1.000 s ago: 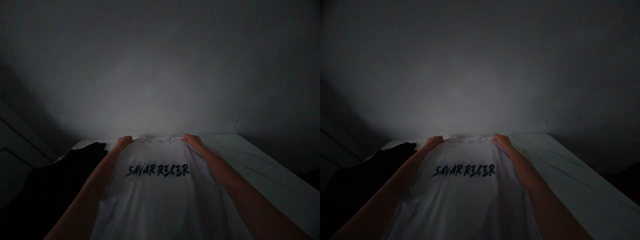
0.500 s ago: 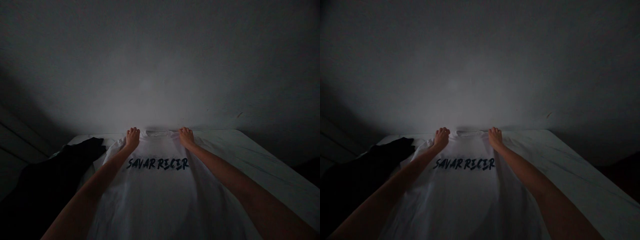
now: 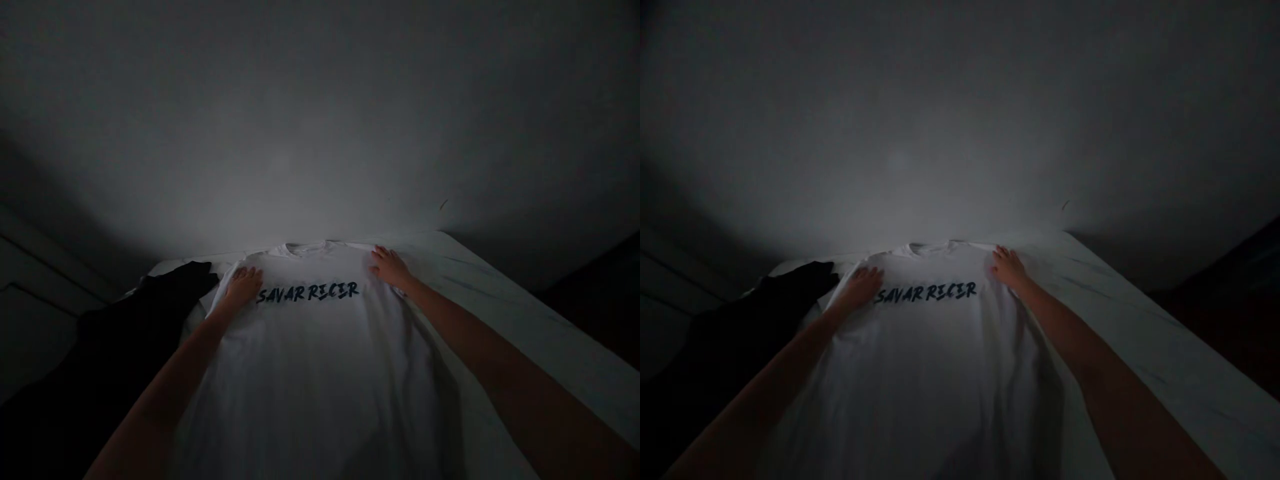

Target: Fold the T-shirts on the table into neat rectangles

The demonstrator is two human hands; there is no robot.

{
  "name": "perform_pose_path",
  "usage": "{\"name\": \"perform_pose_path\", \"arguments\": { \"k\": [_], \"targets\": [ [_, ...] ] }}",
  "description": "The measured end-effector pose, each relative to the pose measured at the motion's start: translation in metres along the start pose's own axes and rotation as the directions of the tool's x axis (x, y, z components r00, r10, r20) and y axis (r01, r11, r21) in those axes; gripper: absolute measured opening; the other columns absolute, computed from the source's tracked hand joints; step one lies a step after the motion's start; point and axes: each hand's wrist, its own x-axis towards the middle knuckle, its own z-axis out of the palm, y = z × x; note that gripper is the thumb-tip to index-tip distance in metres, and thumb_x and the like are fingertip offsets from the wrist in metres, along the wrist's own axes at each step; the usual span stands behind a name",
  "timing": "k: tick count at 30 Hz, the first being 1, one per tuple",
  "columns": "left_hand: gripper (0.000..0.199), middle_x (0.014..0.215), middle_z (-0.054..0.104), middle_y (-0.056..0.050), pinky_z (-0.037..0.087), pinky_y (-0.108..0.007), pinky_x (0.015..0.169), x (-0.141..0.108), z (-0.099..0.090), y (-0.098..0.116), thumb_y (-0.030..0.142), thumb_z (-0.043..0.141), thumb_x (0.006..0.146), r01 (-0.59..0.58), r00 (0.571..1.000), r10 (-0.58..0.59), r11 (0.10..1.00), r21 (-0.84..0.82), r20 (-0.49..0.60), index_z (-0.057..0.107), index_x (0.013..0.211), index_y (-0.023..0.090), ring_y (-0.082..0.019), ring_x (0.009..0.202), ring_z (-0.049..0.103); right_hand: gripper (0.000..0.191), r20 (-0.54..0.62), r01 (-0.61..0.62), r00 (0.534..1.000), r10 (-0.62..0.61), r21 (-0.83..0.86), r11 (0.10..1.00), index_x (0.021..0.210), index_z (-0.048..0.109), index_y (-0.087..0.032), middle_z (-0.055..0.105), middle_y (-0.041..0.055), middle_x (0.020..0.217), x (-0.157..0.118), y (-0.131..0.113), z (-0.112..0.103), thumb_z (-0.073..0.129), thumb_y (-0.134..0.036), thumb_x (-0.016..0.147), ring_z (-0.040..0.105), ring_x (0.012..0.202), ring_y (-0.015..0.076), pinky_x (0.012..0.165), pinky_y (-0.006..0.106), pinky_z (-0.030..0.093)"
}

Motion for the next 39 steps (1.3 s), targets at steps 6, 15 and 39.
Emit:
{"name": "perform_pose_path", "arguments": {
  "k": [6, 15, 39],
  "targets": [
    [0.031, 0.118, 0.064, -0.012, 0.046, -0.041, 0.101, -0.151, -0.022, 0.028, 0.038, 0.050, 0.090, 0.153, 0.984, -0.162, 0.982, -0.110, -0.074, 0.058, 0.115, 0.020, -0.028, 0.113, 0.061, 0.036, -0.048, -0.244, 0.957, 0.286, 0.398, 0.884, 0.114, 0.065, -0.017, 0.072, 0.0127, 0.104, -0.116, 0.029, -0.014, 0.062, -0.036, 0.084, 0.068, 0.089, 0.0244, 0.081, 0.036, 0.053],
    [0.049, 0.091, 0.070, -0.008, 0.053, -0.037, 0.076, -0.251, -0.019, 0.033, 0.056, 0.050, 0.081, 0.622, 0.783, -0.582, 0.746, -0.240, 0.220, 0.057, 0.112, 0.019, -0.029, 0.088, 0.069, 0.046, 0.424, -0.463, 0.874, 0.239, 0.571, 0.678, 0.056, 0.061, -0.020, 0.059, 0.0008, 0.054, -0.189, 0.009, -0.029, 0.070, -0.065, 0.064, 0.058, 0.056, 0.0178, 0.051, 0.028, 0.039],
    [0.033, 0.115, 0.065, -0.010, 0.048, -0.030, 0.061, -0.322, -0.034, 0.091, 0.042, 0.035, 0.097, 0.667, 0.724, -0.689, 0.696, -0.265, 0.012, 0.048, 0.120, 0.023, -0.024, 0.086, 0.068, 0.048, 0.261, -0.602, 0.794, 0.549, 0.468, 0.647, 0.100, 0.061, -0.024, 0.073, 0.0099, 0.080, -0.339, -0.012, -0.040, 0.043, -0.062, 0.076, 0.070, 0.074, 0.0316, 0.068, 0.042, 0.053]
  ]
}}
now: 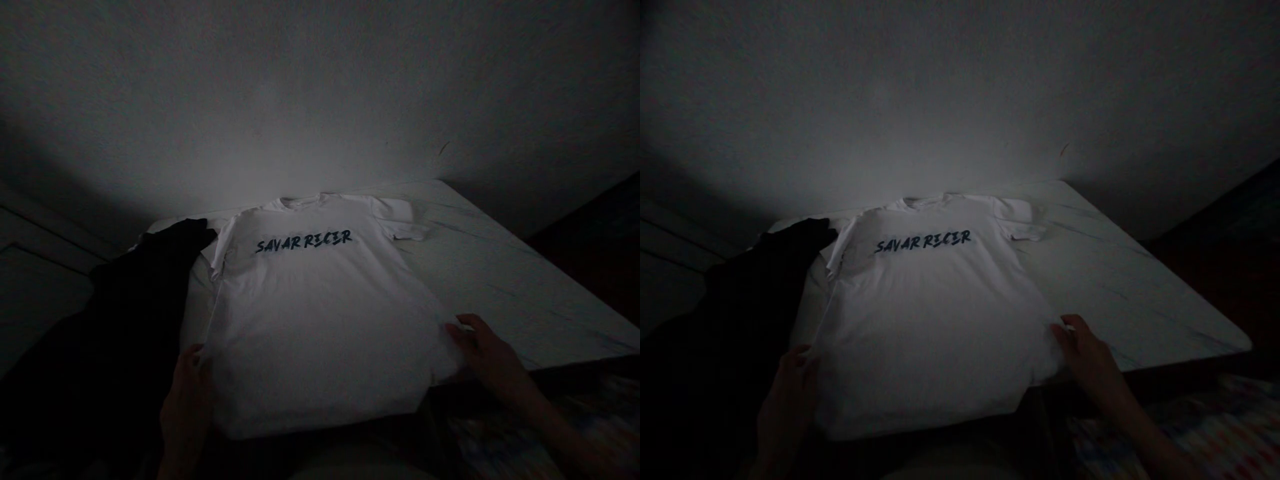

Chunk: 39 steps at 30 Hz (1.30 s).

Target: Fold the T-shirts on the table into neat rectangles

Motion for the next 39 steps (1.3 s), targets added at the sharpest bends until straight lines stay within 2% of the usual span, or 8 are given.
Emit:
{"name": "perform_pose_path", "arguments": {
  "k": [8, 12, 16, 23, 26, 30, 33, 39],
  "targets": [
    [0.029, 0.115, 0.062, -0.008, 0.052, -0.027, 0.067, -0.004, 0.002, -0.008, 0.023, 0.038, 0.094, -0.190, 0.982, 0.188, 0.957, 0.218, 0.026, 0.059, 0.113, 0.025, -0.020, 0.092, 0.066, 0.045, 0.030, -0.013, 0.999, 0.027, -0.397, 0.918, 0.101, 0.061, -0.027, 0.071, 0.0064, 0.068, -0.017, 0.012, -0.006, 0.036, -0.062, 0.087, 0.068, 0.059, 0.0327, 0.055, 0.042, 0.048],
    [0.029, 0.112, 0.062, -0.009, 0.054, -0.031, 0.073, -0.002, -0.012, -0.011, 0.023, 0.041, 0.093, -0.224, 0.971, 0.240, 0.913, 0.341, -0.006, 0.062, 0.113, 0.023, -0.021, 0.089, 0.065, 0.043, -0.053, 0.159, 0.974, -0.219, -0.527, 0.835, 0.107, 0.062, -0.021, 0.072, 0.0136, 0.086, -0.010, 0.023, -0.009, 0.030, -0.046, 0.093, 0.069, 0.071, 0.0326, 0.058, 0.044, 0.051],
    [0.032, 0.121, 0.062, -0.014, 0.052, -0.043, 0.091, 0.027, -0.011, 0.025, 0.032, 0.045, 0.094, -0.479, 0.860, 0.509, 0.830, 0.287, -0.037, 0.061, 0.119, 0.019, -0.028, 0.106, 0.061, 0.042, -0.025, 0.494, 0.803, -0.595, -0.530, 0.689, 0.120, 0.061, -0.016, 0.066, 0.0195, 0.117, 0.018, -0.016, 0.009, 0.036, -0.037, 0.094, 0.065, 0.105, 0.0324, 0.087, 0.048, 0.052],
    [0.055, 0.158, 0.032, -0.016, 0.030, -0.046, 0.117, 0.078, 0.081, 0.139, 0.032, 0.029, 0.100, -0.823, 0.563, 0.820, 0.567, -0.013, 0.107, 0.031, 0.150, 0.009, -0.025, 0.148, 0.026, 0.057, 0.281, 0.907, 0.412, -0.867, -0.219, 0.360, 0.151, 0.035, -0.016, 0.032, 0.0128, 0.159, 0.032, -0.167, 0.123, 0.032, -0.043, 0.101, 0.028, 0.146, 0.0261, 0.117, 0.046, 0.029],
    [0.058, 0.160, 0.030, -0.011, 0.026, -0.051, 0.118, 0.092, 0.091, 0.117, 0.042, 0.029, 0.101, -0.793, 0.608, 0.776, 0.606, 0.069, 0.167, 0.027, 0.154, 0.017, -0.026, 0.149, 0.024, 0.059, 0.285, 0.873, 0.476, -0.832, -0.264, 0.409, 0.152, 0.036, -0.022, 0.031, 0.0079, 0.159, 0.049, -0.157, 0.133, 0.030, -0.051, 0.101, 0.027, 0.147, 0.0257, 0.119, 0.048, 0.023],
    [0.061, 0.160, 0.030, -0.012, 0.029, -0.050, 0.117, 0.106, 0.071, 0.033, 0.046, 0.029, 0.101, -0.693, 0.715, 0.695, 0.690, 0.208, 0.076, 0.026, 0.155, 0.017, -0.027, 0.148, 0.025, 0.062, 0.123, 0.703, 0.677, -0.725, -0.398, 0.589, 0.153, 0.034, -0.023, 0.028, 0.0070, 0.161, 0.089, -0.077, 0.094, 0.029, -0.054, 0.099, 0.021, 0.149, 0.0261, 0.120, 0.048, 0.021],
    [0.064, 0.156, 0.035, -0.016, 0.031, -0.049, 0.116, 0.108, 0.059, -0.006, 0.049, 0.028, 0.100, -0.670, 0.728, 0.685, 0.699, 0.249, 0.034, 0.031, 0.152, 0.012, -0.028, 0.146, 0.030, 0.067, 0.079, 0.639, 0.726, -0.683, -0.446, 0.627, 0.154, 0.031, -0.018, 0.031, 0.0110, 0.159, 0.110, -0.035, 0.069, 0.027, -0.055, 0.098, 0.025, 0.147, 0.0271, 0.119, 0.049, 0.023],
    [0.059, 0.151, 0.043, -0.020, 0.029, -0.051, 0.117, 0.125, 0.074, 0.087, 0.046, 0.031, 0.100, -0.720, 0.688, 0.723, 0.669, 0.183, 0.067, 0.046, 0.143, 0.009, -0.033, 0.144, 0.034, 0.062, 0.126, 0.735, 0.645, -0.754, -0.375, 0.565, 0.148, 0.042, -0.012, 0.035, 0.0154, 0.156, 0.110, -0.129, 0.115, 0.027, -0.047, 0.099, 0.025, 0.146, 0.0342, 0.118, 0.057, 0.022]
  ]
}}
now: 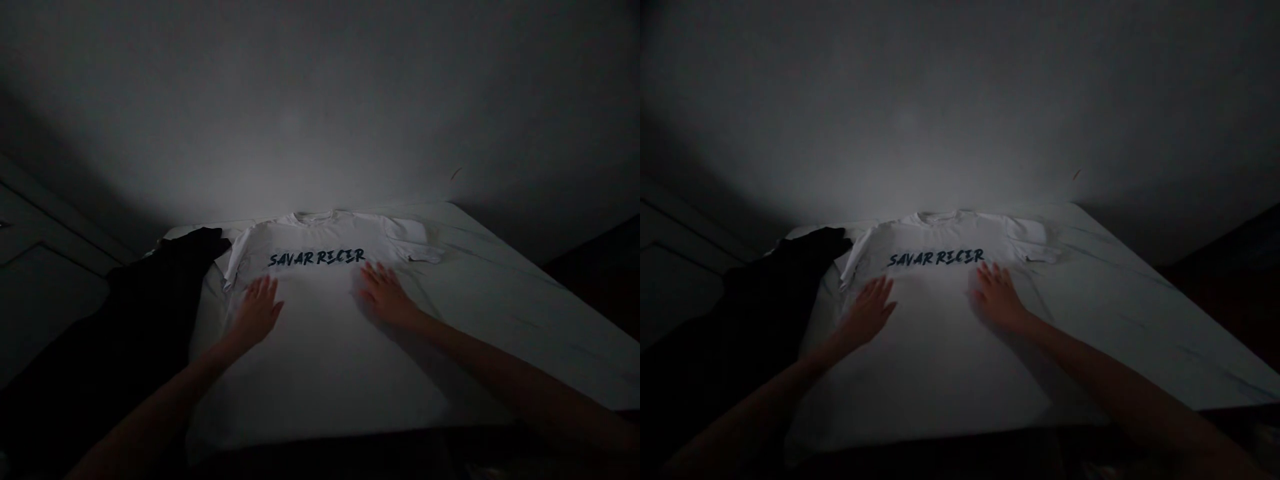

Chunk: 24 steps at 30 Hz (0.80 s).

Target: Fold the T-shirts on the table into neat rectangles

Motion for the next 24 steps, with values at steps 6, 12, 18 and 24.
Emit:
{"name": "perform_pose_path", "arguments": {
  "k": [6, 12, 18, 24],
  "targets": [
    [0.053, 0.159, 0.032, -0.008, 0.027, -0.047, 0.119, 0.086, 0.016, 0.029, 0.036, 0.027, 0.102, 0.021, 0.990, -0.006, 0.994, -0.105, 0.138, 0.034, 0.152, 0.020, -0.025, 0.147, 0.027, 0.056, 0.108, 0.193, 0.973, -0.205, 0.107, 0.975, 0.151, 0.038, -0.018, 0.031, 0.0091, 0.159, 0.089, -0.071, 0.019, 0.028, -0.040, 0.101, 0.027, 0.147, 0.0247, 0.119, 0.045, 0.023],
    [0.056, 0.158, 0.032, -0.014, 0.026, -0.047, 0.118, 0.052, 0.018, -0.058, 0.042, 0.031, 0.100, 0.233, 0.966, -0.234, 0.972, 0.015, 0.111, 0.036, 0.151, 0.018, -0.030, 0.146, 0.029, 0.060, 0.122, -0.102, 0.986, 0.115, -0.107, 0.989, 0.153, 0.035, -0.020, 0.029, 0.0097, 0.160, 0.074, 0.057, 0.010, 0.029, -0.047, 0.100, 0.027, 0.147, 0.0268, 0.118, 0.045, 0.022],
    [0.059, 0.152, 0.040, -0.021, 0.028, -0.051, 0.116, 0.122, 0.017, -0.011, 0.042, 0.034, 0.099, 0.211, 0.971, -0.211, 0.977, 0.016, 0.110, 0.039, 0.148, 0.009, -0.035, 0.142, 0.035, 0.062, 0.113, -0.205, 0.969, 0.220, -0.137, 0.969, 0.146, 0.043, -0.008, 0.034, 0.0210, 0.156, 0.125, 0.043, 0.016, 0.031, -0.047, 0.100, 0.029, 0.144, 0.0347, 0.116, 0.052, 0.022],
    [0.059, 0.159, 0.030, -0.009, 0.024, -0.051, 0.118, 0.203, 0.043, 0.028, 0.043, 0.030, 0.101, 0.120, 0.986, -0.109, 0.989, -0.082, 0.127, 0.032, 0.153, 0.017, -0.030, 0.147, 0.026, 0.058, 0.172, 0.103, 0.980, -0.104, 0.016, 0.995, 0.154, 0.031, -0.025, 0.023, 0.0061, 0.162, 0.187, 0.008, 0.032, 0.024, -0.049, 0.102, 0.020, 0.149, 0.0246, 0.119, 0.049, 0.017]
  ]
}}
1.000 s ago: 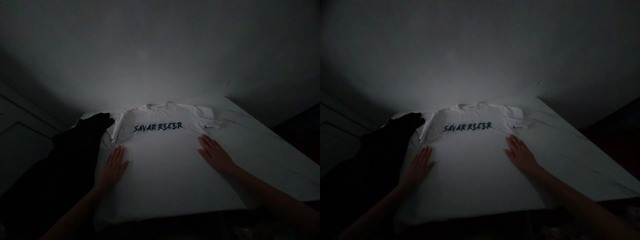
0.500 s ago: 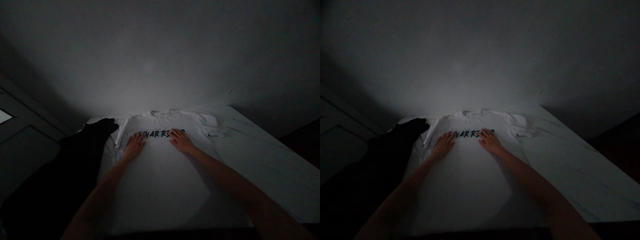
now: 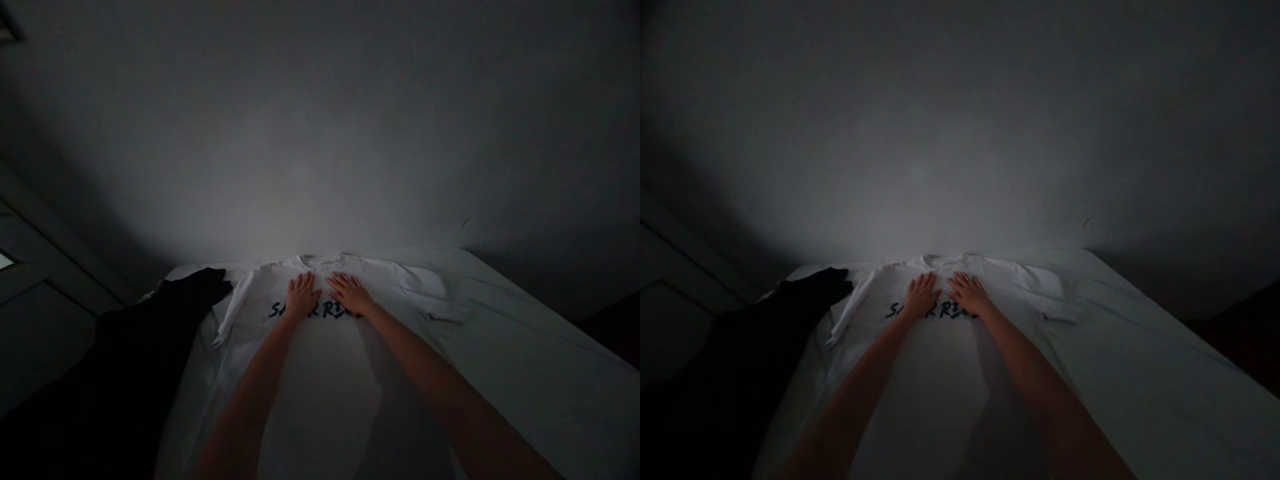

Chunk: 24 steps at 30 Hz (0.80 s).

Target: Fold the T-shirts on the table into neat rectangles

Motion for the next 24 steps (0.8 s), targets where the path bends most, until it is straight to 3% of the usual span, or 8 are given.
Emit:
{"name": "perform_pose_path", "arguments": {
  "k": [7, 12, 14, 17, 21, 24],
  "targets": [
    [0.054, 0.162, 0.026, -0.002, 0.022, -0.061, 0.115, 0.037, 0.003, -0.065, 0.047, 0.032, 0.100, 0.089, 0.996, -0.090, 0.995, 0.037, 0.026, 0.031, 0.153, 0.033, -0.031, 0.148, 0.022, 0.057, 0.004, -0.263, 0.965, 0.264, -0.068, 0.962, 0.154, 0.030, -0.032, 0.023, 0.0040, 0.163, 0.010, 0.081, -0.007, 0.027, -0.052, 0.101, 0.022, 0.148, 0.0274, 0.118, 0.053, 0.018],
    [0.053, 0.162, 0.026, -0.003, 0.022, -0.062, 0.116, 0.039, 0.001, -0.107, 0.043, 0.032, 0.100, 0.165, 0.986, -0.166, 0.986, 0.027, 0.004, 0.032, 0.152, 0.033, -0.032, 0.148, 0.024, 0.061, -0.107, -0.254, 0.964, 0.246, -0.073, 0.965, 0.152, 0.036, -0.023, 0.030, 0.0109, 0.160, 0.002, 0.122, -0.004, 0.021, -0.053, 0.101, 0.030, 0.145, 0.0304, 0.116, 0.050, 0.025],
    [0.053, 0.161, 0.027, -0.004, 0.022, -0.065, 0.114, 0.042, 0.001, -0.108, 0.042, 0.033, 0.100, 0.189, 0.982, -0.190, 0.982, 0.018, 0.005, 0.033, 0.152, 0.033, -0.034, 0.147, 0.024, 0.063, -0.083, -0.304, 0.951, 0.297, -0.083, 0.949, 0.153, 0.035, -0.019, 0.029, 0.0128, 0.160, 0.007, 0.123, -0.005, 0.021, -0.052, 0.101, 0.029, 0.145, 0.0311, 0.116, 0.051, 0.025],
    [0.054, 0.159, 0.032, -0.010, 0.024, -0.068, 0.111, 0.052, 0.001, -0.092, 0.040, 0.033, 0.098, 0.255, 0.967, -0.256, 0.967, 0.025, 0.017, 0.039, 0.150, 0.026, -0.039, 0.145, 0.029, 0.062, -0.070, -0.392, 0.920, 0.386, -0.117, 0.913, 0.151, 0.038, -0.015, 0.027, 0.0153, 0.160, 0.028, 0.103, -0.006, 0.024, -0.048, 0.100, 0.026, 0.146, 0.0330, 0.117, 0.057, 0.019],
    [0.056, 0.159, 0.031, -0.012, 0.023, -0.058, 0.117, 0.066, 0.008, -0.060, 0.036, 0.032, 0.098, 0.209, 0.977, -0.209, 0.978, 0.003, -0.050, 0.039, 0.150, 0.018, -0.033, 0.146, 0.028, 0.061, -0.047, -0.250, 0.968, 0.247, -0.073, 0.965, 0.152, 0.034, -0.012, 0.025, 0.0146, 0.161, 0.059, 0.067, -0.002, 0.025, -0.043, 0.100, 0.024, 0.147, 0.0283, 0.119, 0.049, 0.018],
    [0.057, 0.160, 0.028, -0.007, 0.023, -0.057, 0.117, 0.067, 0.015, -0.052, 0.039, 0.030, 0.099, 0.189, 0.979, -0.191, 0.981, -0.029, -0.066, 0.032, 0.153, 0.022, -0.030, 0.147, 0.027, 0.067, 0.010, -0.313, 0.949, 0.314, -0.035, 0.949, 0.156, 0.024, -0.014, 0.020, 0.0113, 0.163, 0.068, 0.055, 0.000, 0.022, -0.050, 0.100, 0.019, 0.149, 0.0297, 0.119, 0.051, 0.017]
  ]
}}
